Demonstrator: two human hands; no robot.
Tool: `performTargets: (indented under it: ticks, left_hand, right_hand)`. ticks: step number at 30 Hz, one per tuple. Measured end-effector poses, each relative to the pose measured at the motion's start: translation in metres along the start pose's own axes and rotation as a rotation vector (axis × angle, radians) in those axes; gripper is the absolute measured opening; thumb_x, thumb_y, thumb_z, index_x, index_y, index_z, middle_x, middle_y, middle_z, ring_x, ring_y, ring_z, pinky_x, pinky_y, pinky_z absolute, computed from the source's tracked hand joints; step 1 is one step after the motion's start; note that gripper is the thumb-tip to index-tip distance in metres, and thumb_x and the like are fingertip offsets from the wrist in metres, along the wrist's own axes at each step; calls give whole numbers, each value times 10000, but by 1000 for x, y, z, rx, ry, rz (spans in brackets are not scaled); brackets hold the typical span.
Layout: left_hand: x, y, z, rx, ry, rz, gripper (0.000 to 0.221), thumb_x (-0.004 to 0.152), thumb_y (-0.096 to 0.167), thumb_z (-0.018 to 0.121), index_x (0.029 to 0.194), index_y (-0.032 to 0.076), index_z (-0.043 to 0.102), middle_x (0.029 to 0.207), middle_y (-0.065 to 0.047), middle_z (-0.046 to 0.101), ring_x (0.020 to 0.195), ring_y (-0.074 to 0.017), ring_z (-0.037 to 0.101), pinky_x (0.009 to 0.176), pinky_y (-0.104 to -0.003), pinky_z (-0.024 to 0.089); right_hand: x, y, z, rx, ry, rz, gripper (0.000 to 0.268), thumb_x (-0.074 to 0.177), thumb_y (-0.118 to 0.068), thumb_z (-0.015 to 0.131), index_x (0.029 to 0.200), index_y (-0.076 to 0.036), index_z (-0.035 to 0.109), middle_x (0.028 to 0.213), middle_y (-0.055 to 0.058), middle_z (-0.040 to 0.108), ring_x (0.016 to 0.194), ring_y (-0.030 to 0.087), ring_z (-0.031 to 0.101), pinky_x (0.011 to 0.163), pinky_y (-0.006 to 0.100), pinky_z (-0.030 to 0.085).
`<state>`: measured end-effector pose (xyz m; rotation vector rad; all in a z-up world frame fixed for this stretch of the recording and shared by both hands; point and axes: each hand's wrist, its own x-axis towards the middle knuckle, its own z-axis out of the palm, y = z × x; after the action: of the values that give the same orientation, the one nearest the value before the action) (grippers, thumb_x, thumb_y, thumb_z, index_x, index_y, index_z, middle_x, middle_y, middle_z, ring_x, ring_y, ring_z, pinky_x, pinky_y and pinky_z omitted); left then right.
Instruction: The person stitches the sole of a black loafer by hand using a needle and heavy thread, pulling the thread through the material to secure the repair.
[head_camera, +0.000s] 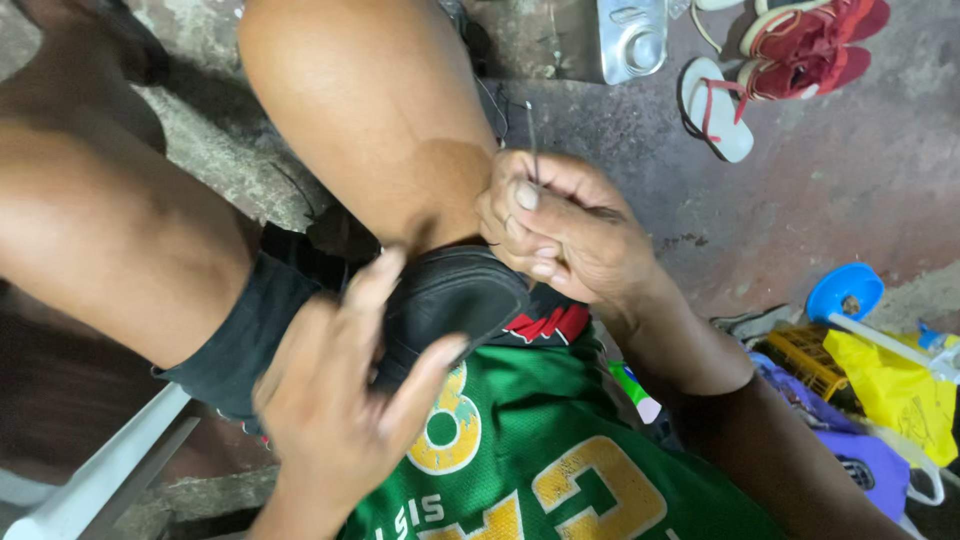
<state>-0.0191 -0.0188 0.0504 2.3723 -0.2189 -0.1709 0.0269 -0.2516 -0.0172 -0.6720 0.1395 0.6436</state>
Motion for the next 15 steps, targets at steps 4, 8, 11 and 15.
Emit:
performTargets:
  ticks: [4,8,11,15]
  left_hand:
    - [39,11,25,29,-20,167,564,764,396,889,1141,14,715,930,-137,648,854,-307,674,694,-393,556]
    - [45,11,41,-23,-91,149,494,817,405,886,1120,42,741,923,-90,646,831,-261,670,691,-370,554]
    - [40,10,45,-41,-93,128,485,814,394,882,1114,36,750,917,-88,647,823,-264,666,692,-373,553]
    - [38,-2,37,-163,-100,116,448,820,322,870,1146,44,738,977,-102,651,837,-230,665,722,-348,559]
  right_hand:
    - [-2,3,-2,57,6,-15,224,1126,-205,543,965,-64,479,754,-16,415,566,48,351,548,216,296]
    - [1,9,-3,-26,124,-53,242,1122,-189,556,930,-67,473,752,-28,400,603,31,320,506,203,260]
    - [1,11,-1,-67,143,-36,225,1116,-177,548,937,-61,477,759,-27,410,605,32,323,505,204,260]
    - [3,7,-9,-71,74,-111,214,1146,-169,528,968,-65,471,748,-17,432,582,51,359,521,196,307]
